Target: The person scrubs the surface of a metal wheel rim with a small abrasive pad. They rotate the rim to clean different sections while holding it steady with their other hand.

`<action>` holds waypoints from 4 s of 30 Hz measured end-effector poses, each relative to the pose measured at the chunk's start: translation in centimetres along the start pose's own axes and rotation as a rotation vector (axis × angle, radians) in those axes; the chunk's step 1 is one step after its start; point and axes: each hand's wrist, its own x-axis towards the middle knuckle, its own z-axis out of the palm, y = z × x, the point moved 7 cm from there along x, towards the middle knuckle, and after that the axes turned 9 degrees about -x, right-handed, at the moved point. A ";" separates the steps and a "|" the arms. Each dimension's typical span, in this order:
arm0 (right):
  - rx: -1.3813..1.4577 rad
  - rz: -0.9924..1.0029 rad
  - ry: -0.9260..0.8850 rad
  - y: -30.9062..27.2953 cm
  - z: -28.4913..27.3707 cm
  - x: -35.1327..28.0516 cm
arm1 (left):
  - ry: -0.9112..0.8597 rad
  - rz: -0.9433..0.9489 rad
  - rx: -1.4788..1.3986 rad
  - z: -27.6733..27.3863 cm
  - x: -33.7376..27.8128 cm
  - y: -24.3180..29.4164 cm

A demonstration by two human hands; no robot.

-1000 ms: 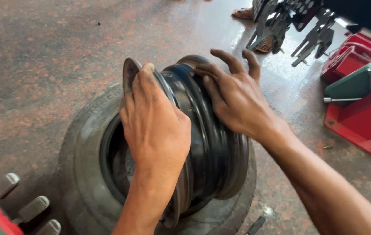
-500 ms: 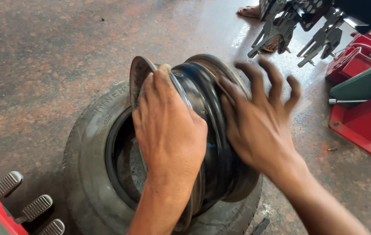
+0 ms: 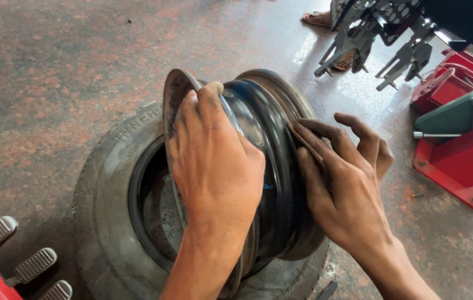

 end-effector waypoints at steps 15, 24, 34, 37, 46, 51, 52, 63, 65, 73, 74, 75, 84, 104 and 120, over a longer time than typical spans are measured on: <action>-0.223 -0.259 0.079 -0.7 1.6 4.2 | 0.042 0.040 -0.009 -0.4 -0.4 0.2; -0.286 -0.357 -0.044 0.2 3.6 8.1 | 0.024 0.041 0.019 -0.2 -0.7 0.5; -0.188 -0.135 0.037 0.4 1.5 -3.2 | 0.029 0.061 0.014 0.2 -0.7 0.4; 0.081 0.065 -0.240 2.9 4.1 2.0 | 0.033 0.072 0.019 -0.2 -0.9 0.4; 0.008 0.007 -0.036 2.3 2.4 0.2 | 0.042 0.075 -0.011 0.2 -0.8 0.5; 0.059 -0.021 -0.010 1.2 1.6 -1.3 | 0.049 0.094 -0.001 -0.5 -0.7 0.9; -0.016 -0.051 0.053 0.1 0.5 -3.6 | 0.049 0.087 -0.014 -0.4 -0.6 0.8; 0.064 -0.091 0.062 -0.2 -0.6 -1.3 | 0.050 0.093 -0.046 -0.2 -1.0 0.9; -0.038 -0.159 0.149 -1.8 -1.8 -2.8 | 0.060 0.088 -0.056 -0.2 -1.2 0.6; -0.078 -0.094 0.015 1.5 3.1 -1.1 | 0.041 0.062 -0.114 -0.4 -0.7 0.4; -0.098 -0.083 0.096 0.8 2.7 -4.8 | 0.046 0.056 -0.150 -0.5 -0.8 0.6; -0.121 -0.065 0.168 0.2 2.1 -8.3 | 0.043 -0.013 -0.158 -0.4 -1.0 0.3; 0.201 0.141 0.186 3.1 1.2 -12.5 | 0.161 0.311 0.099 -2.8 -10.1 4.5; 0.265 0.300 0.278 1.5 -0.1 -7.0 | 0.000 0.185 0.075 0.0 -3.7 1.0; -0.028 0.069 0.186 0.2 0.3 -5.4 | -0.002 0.181 -0.001 0.3 -4.2 0.9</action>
